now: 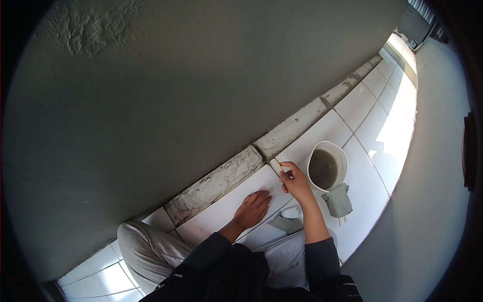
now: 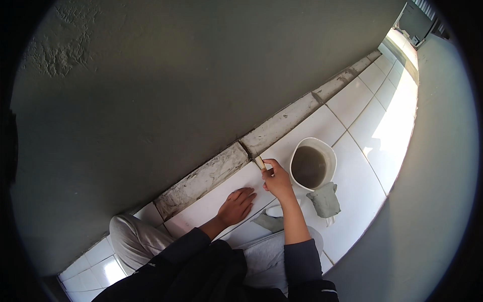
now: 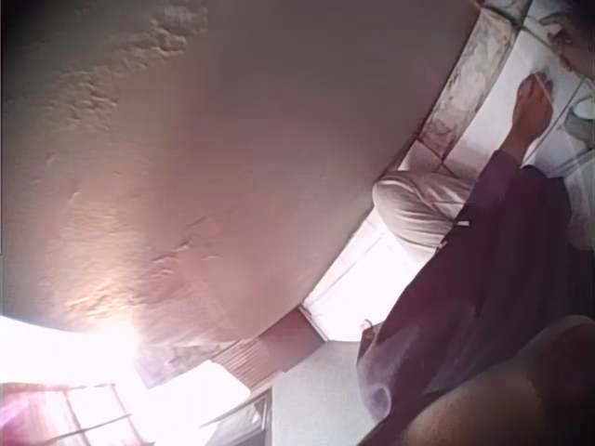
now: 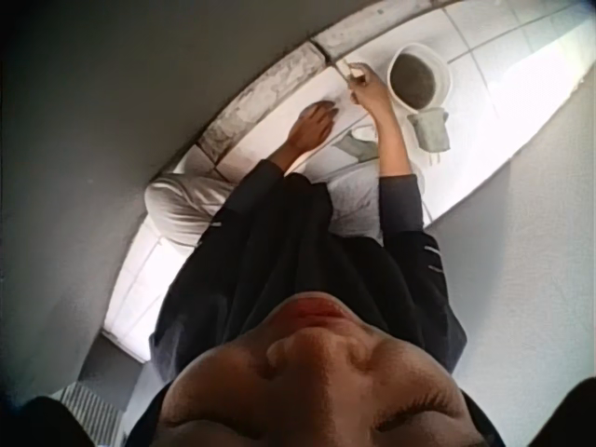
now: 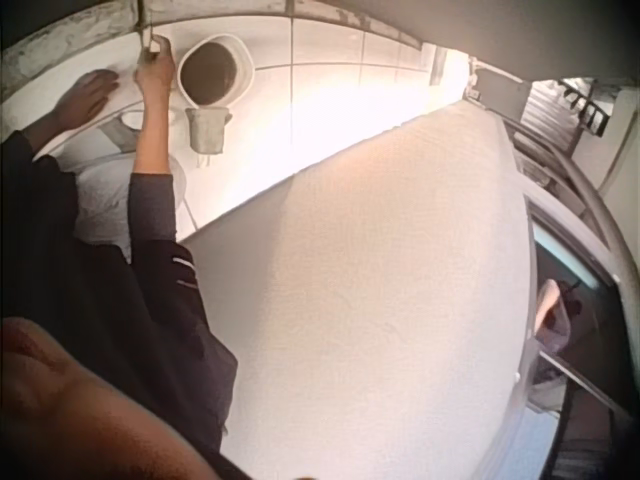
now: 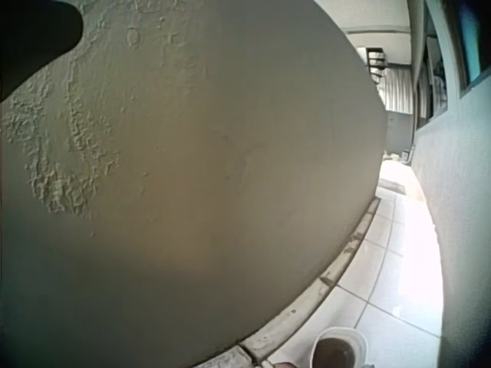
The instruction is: The person scrapes old material from a joint between floor tiles using a thin metal tool, periodically dipping the tool into a bucket of water to clean it.
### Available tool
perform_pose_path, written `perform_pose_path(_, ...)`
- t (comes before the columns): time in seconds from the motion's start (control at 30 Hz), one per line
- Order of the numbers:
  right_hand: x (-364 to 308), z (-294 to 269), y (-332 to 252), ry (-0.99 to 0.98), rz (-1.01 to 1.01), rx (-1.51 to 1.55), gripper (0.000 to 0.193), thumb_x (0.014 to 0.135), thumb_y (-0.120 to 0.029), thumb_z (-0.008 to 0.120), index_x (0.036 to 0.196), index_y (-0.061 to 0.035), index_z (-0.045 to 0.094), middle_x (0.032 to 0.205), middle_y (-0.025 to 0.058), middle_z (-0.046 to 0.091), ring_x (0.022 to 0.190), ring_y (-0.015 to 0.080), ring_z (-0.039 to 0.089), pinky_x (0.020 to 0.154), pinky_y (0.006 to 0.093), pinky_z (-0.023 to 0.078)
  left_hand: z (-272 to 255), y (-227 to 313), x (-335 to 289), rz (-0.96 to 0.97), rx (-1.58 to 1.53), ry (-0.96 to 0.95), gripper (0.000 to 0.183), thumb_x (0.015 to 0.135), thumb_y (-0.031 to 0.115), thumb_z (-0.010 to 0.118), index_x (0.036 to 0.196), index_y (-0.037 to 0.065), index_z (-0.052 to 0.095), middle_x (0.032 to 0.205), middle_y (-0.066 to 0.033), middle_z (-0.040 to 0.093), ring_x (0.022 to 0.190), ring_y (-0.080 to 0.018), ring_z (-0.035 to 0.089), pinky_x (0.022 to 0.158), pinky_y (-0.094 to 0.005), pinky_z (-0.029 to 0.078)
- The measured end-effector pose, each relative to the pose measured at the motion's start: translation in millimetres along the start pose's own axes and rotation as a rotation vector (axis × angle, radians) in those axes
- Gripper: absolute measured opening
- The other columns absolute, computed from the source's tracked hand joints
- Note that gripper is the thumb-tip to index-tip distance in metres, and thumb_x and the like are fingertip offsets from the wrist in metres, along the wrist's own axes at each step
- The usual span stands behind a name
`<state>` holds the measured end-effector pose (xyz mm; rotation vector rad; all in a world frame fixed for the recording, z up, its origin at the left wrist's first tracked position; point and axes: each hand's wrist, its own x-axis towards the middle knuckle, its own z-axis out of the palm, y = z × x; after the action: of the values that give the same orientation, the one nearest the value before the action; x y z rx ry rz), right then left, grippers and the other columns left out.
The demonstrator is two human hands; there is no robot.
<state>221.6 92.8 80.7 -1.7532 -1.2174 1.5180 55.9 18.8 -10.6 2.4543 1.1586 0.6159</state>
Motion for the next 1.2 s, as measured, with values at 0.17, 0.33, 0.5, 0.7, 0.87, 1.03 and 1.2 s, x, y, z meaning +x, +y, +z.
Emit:
perform_pose_path(0.17,11,22,19,0.006,-0.024,-0.247,0.033,0.086,-0.014,0.051,0.117,-0.0047,0.049,0.081,0.0114,0.058,0.060,0.0184,0.061,0.054,0.0322,0.050,-1,-1,-2,-0.004,0.012,-0.002,0.037,0.083,0.019,0.051,0.117,0.006,0.048,0.122,-0.0089,0.045,0.116,-0.0233,0.040,0.091,-0.0350,0.037)
perform_pose_path(0.33,8,42,4,0.218,-0.308,-0.931,0.027,0.084,-0.016,0.048,0.110,-0.0090,0.054,0.087,0.0168,0.060,0.075,0.0327,0.062,0.065,0.0429,0.050,1,-2,-2,-0.018,0.014,-0.020,0.036,0.082,0.019,0.052,0.115,0.006,0.049,0.121,-0.0088,0.045,0.115,-0.0231,0.040,0.090,-0.0355,0.038)
perform_pose_path(0.5,14,49,0,0.251,-0.202,-1.015,0.021,0.083,-0.017,0.048,0.099,-0.0076,0.057,0.080,0.0176,0.061,0.073,0.0341,0.062,0.064,0.0428,0.050,1,-1,-1,0.015,0.021,0.029,0.030,0.082,0.019,0.053,0.109,0.006,0.052,0.120,-0.0094,0.046,0.115,-0.0247,0.040,0.090,-0.0371,0.037)
perform_pose_path(0.7,20,55,-4,0.219,-0.178,-1.097,0.020,0.082,-0.011,0.045,0.093,-0.0055,0.060,0.083,0.0170,0.061,0.077,0.0323,0.063,0.065,0.0402,0.051,4,-4,-3,0.014,0.013,0.025,0.029,0.082,0.019,0.053,0.108,0.007,0.052,0.120,-0.0100,0.045,0.115,-0.0255,0.039,0.091,-0.0378,0.037)
perform_pose_path(0.87,27,48,-7,0.211,-0.193,-1.066,0.021,0.083,-0.012,0.044,0.094,-0.0062,0.061,0.084,0.0171,0.062,0.078,0.0320,0.063,0.067,0.0404,0.051,2,-2,-1,0.009,0.024,0.014,0.034,0.082,0.020,0.052,0.113,0.006,0.050,0.121,-0.0097,0.045,0.114,-0.0243,0.040,0.087,-0.0366,0.038)
perform_pose_path(1.03,32,45,-8,0.180,-0.163,-1.070,0.022,0.083,-0.013,0.043,0.092,-0.0072,0.063,0.084,0.0162,0.064,0.078,0.0321,0.063,0.068,0.0410,0.051,1,-2,-1,0.012,0.031,-0.002,0.037,0.083,0.021,0.051,0.117,0.006,0.049,0.122,-0.0092,0.044,0.114,-0.0229,0.040,0.085,-0.0356,0.038)
perform_pose_path(1.2,39,39,-5,0.224,-0.240,-1.039,0.022,0.083,-0.016,0.044,0.087,-0.0082,0.064,0.080,0.0161,0.064,0.077,0.0326,0.063,0.067,0.0418,0.051,-1,-1,0,0.013,0.032,0.008,0.037,0.083,0.020,0.051,0.117,0.006,0.049,0.122,-0.0095,0.044,0.116,-0.0227,0.039,0.089,-0.0354,0.037)
